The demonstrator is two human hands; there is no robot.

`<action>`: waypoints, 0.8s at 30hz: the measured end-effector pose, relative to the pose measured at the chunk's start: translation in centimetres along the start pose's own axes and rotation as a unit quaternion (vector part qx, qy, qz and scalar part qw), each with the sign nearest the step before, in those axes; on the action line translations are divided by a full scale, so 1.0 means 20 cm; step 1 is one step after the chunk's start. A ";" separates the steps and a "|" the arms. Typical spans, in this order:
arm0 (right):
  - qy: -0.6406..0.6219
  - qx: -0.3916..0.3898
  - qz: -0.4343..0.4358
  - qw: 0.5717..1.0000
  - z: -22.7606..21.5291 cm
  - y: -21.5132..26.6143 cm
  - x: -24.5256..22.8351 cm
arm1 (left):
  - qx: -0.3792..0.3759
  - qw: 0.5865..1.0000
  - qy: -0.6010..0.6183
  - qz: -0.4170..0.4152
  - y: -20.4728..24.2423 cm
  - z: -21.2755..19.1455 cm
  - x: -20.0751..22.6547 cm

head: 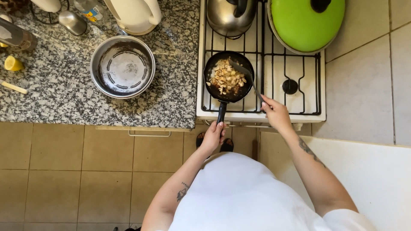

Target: Preparing a food dressing by sautéing nuts and mixing them with oil and lemon juice.

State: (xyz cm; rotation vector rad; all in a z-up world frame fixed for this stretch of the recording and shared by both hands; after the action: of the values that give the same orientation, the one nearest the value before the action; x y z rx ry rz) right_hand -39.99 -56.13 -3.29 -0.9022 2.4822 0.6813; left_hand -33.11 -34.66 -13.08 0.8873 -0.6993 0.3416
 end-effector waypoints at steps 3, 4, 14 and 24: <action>-0.069 -0.013 0.020 0.997 0.01 -0.03 0.04 | 0.002 1.000 0.002 0.004 0.00 0.00 0.01; -0.073 0.002 0.015 0.997 0.01 -0.04 0.05 | -0.001 1.000 0.002 0.004 0.00 -0.01 0.01; -0.082 0.019 0.008 0.996 -0.09 0.02 -0.01 | 0.019 0.998 -0.047 -0.035 0.20 -0.10 0.08; -0.137 0.089 -0.039 0.986 -0.25 0.06 0.19 | 0.026 0.997 -0.073 -0.002 -0.04 -0.15 0.00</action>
State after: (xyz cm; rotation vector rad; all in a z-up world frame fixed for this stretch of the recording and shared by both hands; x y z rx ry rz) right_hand -44.58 -60.01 -1.00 -0.7778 2.2120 0.5100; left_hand -31.51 -32.75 -14.80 0.9700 -0.8264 0.2952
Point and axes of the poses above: each hand's wrist, its own y-axis away from the middle knuckle, its own z-axis out of the palm, x = y × z, the point moved 2 cm from there along -y, towards the middle knuckle, and after that the axes turned 10 degrees about y, right-handed, at the moved point
